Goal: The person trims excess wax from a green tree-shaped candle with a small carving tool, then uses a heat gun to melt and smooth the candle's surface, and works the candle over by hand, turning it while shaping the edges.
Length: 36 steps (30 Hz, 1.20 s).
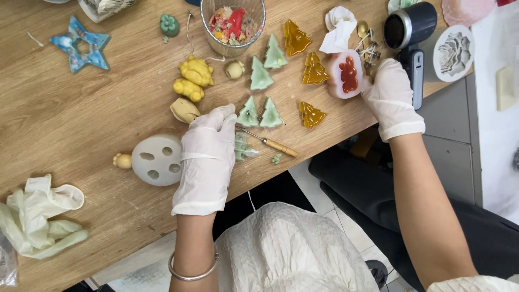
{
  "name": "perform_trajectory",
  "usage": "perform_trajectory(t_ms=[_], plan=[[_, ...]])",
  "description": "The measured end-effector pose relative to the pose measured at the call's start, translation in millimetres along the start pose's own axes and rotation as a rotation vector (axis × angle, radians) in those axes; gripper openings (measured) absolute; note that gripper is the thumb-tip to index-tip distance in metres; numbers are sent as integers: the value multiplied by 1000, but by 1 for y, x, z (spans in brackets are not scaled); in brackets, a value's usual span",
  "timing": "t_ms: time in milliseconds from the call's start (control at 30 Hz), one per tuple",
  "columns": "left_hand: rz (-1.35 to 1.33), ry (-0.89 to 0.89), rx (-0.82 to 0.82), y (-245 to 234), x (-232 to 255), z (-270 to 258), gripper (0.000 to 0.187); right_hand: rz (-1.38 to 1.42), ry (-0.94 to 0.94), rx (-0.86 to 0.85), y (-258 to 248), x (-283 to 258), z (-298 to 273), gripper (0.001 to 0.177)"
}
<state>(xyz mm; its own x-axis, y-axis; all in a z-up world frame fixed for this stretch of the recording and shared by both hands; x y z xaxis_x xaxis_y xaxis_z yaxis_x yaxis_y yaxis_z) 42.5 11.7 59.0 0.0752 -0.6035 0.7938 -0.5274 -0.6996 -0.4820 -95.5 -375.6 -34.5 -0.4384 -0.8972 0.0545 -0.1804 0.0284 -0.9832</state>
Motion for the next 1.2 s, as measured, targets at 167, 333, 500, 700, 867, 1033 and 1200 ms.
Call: perform_trajectory(t_ms=[167, 333, 500, 700, 867, 1033, 1200], plan=[[8, -39, -3, -8, 4, -3, 25, 346, 248, -122, -71, -15, -12, 22], [19, -11, 8, -6, 1, -4, 25, 422, 237, -13, -104, -16, -29, 17], [37, 47, 42, -2, 4, -5, 24, 842, 192, 297, -112, -8, -42, 24], [-15, 164, 171, -12, 10, -21, 20, 2001, 411, 156, -158, -104, -90, 16], [-8, 133, 197, -13, 1, -29, 20, 1930, 214, 39, -149, -171, -98, 10], [-7, 112, 191, -11, -6, -32, 20, 1702, 92, 51, -144, -213, -89, 11], [-20, 93, 179, -3, -11, -34, 19, 1602, 85, -57, -115, -223, -93, 22]])
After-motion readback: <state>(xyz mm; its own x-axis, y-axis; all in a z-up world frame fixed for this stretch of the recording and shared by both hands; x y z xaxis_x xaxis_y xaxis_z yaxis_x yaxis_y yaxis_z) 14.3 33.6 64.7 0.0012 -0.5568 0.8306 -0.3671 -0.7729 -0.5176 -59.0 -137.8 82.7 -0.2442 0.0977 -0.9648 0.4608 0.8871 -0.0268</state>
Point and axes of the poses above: each hand's wrist, its own z-axis towards the middle knuckle, its own y-axis out of the palm, x = y × z, the point moved 6 cm from there along z, towards the middle knuckle, and after that the axes turned 2 degrees about -x, right-handed, at the moved point
